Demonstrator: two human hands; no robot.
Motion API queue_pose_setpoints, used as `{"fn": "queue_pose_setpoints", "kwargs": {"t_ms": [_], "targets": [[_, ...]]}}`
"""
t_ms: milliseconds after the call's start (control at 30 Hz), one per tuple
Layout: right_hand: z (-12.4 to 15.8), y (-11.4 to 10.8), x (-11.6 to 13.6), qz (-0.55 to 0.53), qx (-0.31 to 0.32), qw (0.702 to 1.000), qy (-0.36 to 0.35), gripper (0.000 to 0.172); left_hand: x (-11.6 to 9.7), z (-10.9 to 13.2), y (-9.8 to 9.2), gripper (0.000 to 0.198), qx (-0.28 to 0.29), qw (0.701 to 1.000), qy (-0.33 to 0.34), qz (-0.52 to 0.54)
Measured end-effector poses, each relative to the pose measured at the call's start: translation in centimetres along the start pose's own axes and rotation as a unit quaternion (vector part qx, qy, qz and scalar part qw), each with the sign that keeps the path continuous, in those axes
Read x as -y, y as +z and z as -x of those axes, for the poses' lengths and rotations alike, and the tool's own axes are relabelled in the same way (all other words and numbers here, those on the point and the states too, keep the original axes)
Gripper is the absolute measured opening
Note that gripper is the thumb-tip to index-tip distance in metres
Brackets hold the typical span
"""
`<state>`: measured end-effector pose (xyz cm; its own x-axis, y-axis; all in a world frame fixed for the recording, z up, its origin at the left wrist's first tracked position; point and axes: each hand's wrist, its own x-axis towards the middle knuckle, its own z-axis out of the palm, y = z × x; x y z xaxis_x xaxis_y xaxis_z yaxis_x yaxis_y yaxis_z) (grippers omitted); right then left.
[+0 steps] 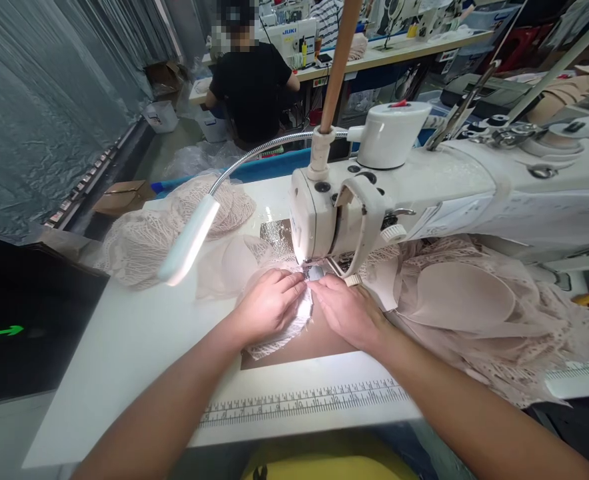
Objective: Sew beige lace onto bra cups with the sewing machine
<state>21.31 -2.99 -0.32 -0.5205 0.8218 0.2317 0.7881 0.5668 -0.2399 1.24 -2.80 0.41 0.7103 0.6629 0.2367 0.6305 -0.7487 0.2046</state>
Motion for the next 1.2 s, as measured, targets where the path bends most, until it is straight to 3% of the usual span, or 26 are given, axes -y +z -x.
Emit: {"fn": "queue_pose_setpoints", "kwargs": {"t_ms": [933,1067,1200], "targets": [[0.1,-0.3,-0.3,-0.053,-0.02,0.998,-0.027,0.03,0.7,0.7,-0.8,0.043,0.02,0.999,-0.021,-0.014],[0.2,-0.4,-0.5,-0.073,-0.023,0.997,-0.03,0.03,0.0,1.3,-1.3,0.037,-0.006,0.999,-0.034,0.027],[0.4,-0.2,-0.7,-0.09,-0.024,0.995,-0.034,0.028,-0.3,1.4,-1.4,0.026,0.023,0.997,-0.073,0.021]]}}
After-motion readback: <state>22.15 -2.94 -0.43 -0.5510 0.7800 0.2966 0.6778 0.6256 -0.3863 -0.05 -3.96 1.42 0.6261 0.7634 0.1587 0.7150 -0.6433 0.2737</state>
